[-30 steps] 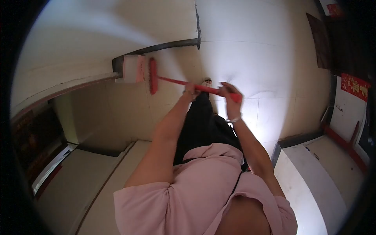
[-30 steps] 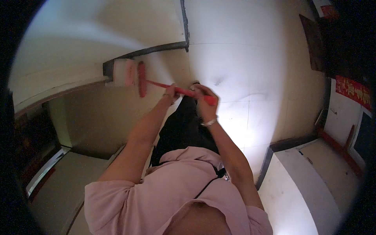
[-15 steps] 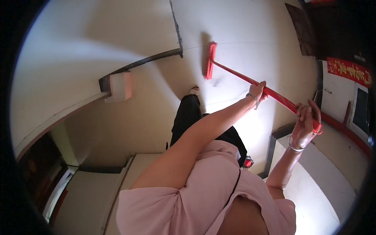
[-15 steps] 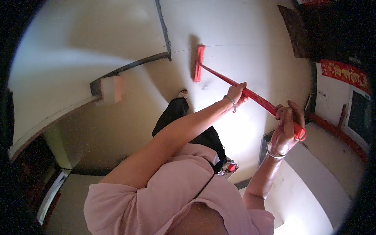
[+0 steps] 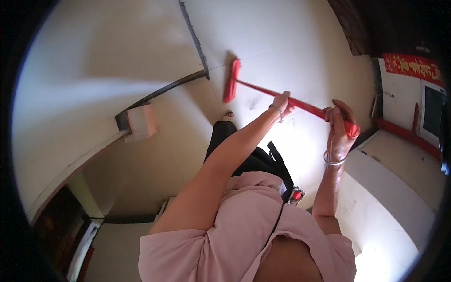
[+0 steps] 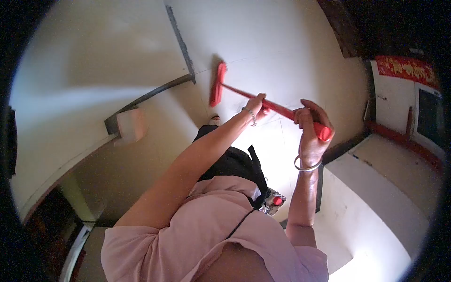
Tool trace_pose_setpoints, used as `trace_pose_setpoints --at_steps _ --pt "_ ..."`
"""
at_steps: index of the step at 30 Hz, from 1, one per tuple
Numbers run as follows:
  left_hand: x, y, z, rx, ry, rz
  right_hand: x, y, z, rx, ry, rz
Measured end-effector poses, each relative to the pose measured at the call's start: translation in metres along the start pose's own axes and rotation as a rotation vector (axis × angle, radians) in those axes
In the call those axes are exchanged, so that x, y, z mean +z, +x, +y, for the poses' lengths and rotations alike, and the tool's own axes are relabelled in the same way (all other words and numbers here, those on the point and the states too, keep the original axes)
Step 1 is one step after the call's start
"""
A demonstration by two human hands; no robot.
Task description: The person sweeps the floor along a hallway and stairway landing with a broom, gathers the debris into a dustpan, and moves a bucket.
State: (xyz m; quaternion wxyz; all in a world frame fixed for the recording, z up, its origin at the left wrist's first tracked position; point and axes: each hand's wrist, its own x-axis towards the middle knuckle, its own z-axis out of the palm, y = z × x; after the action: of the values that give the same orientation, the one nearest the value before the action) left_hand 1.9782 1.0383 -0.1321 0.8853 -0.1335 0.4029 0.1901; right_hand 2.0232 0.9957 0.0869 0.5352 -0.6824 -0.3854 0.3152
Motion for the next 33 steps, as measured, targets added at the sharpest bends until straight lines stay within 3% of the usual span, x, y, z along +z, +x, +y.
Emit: trace_pose_setpoints --at_steps 3,4,5,6,7,9,11,12,13,15,17,19,21,23,24,26,27,29,30,31,33 --pt "0.038 0.009 -0.009 -0.033 0.297 -0.211 -0.024 0.018 -0.008 -0.118 0.077 0.044" --pt "0.055 -0.006 -0.010 0.031 0.562 -0.112 -0.033 0.021 -0.012 -0.122 0.054 0.052" --pt "0.058 -0.017 -0.016 0.231 0.896 -0.182 -0.042 0.024 -0.015 -0.126 0.033 0.064" --pt "0.048 -0.011 -0.024 0.786 1.408 -0.136 -0.045 0.025 -0.020 -0.138 -0.022 0.057" --pt "0.057 -0.035 -0.025 1.054 1.550 -0.225 -0.048 0.022 -0.030 -0.148 -0.078 0.052" --pt "0.104 -0.087 -0.021 1.259 1.512 -0.535 -0.052 0.022 -0.042 -0.253 -0.120 0.003" --pt "0.129 -0.109 -0.036 1.096 1.293 -0.714 -0.062 0.009 -0.047 -0.246 -0.160 -0.121" --pt "0.137 -0.110 -0.042 0.843 1.122 -0.766 -0.067 0.004 -0.047 -0.242 -0.109 -0.126" --pt "0.146 -0.104 -0.044 0.969 1.420 -0.770 -0.075 -0.001 -0.043 -0.239 -0.053 -0.130" --pt "0.149 -0.090 -0.044 0.735 1.158 -0.805 -0.098 -0.003 -0.038 -0.335 -0.273 -0.095" --pt "0.159 -0.082 -0.042 0.923 1.013 -0.699 -0.119 -0.016 -0.007 -0.193 -0.175 0.080" --pt "0.156 -0.090 -0.033 0.798 1.140 -0.646 -0.134 -0.047 0.060 0.108 0.164 0.282" --pt "0.151 -0.086 -0.030 0.564 1.070 -0.767 -0.132 -0.088 0.137 0.497 0.566 0.464" --pt "0.145 -0.081 -0.029 0.389 1.214 -0.832 -0.111 -0.129 0.215 0.689 1.249 0.406" --pt "0.138 -0.079 -0.033 0.287 1.247 -0.851 -0.098 -0.131 0.211 0.897 1.309 0.435" --pt "0.132 -0.066 -0.040 0.131 1.236 -1.009 -0.078 -0.120 0.206 1.014 1.506 0.525" --pt "0.200 -0.033 -0.005 0.062 1.206 -1.077 -0.092 -0.029 0.172 0.997 1.658 0.537" --pt "0.096 -0.051 -0.069 -0.067 1.320 -1.326 -0.074 -0.121 0.227 0.752 1.891 0.507" --pt "0.066 -0.062 -0.090 -0.088 1.349 -1.200 -0.056 -0.158 0.269 0.869 1.805 0.859" --pt "0.044 -0.068 -0.100 -0.190 1.309 -0.953 -0.048 -0.188 0.296 0.797 1.905 0.915" --pt "0.034 -0.077 -0.118 -0.050 1.311 -0.742 -0.043 -0.220 0.312 0.818 1.972 1.104"
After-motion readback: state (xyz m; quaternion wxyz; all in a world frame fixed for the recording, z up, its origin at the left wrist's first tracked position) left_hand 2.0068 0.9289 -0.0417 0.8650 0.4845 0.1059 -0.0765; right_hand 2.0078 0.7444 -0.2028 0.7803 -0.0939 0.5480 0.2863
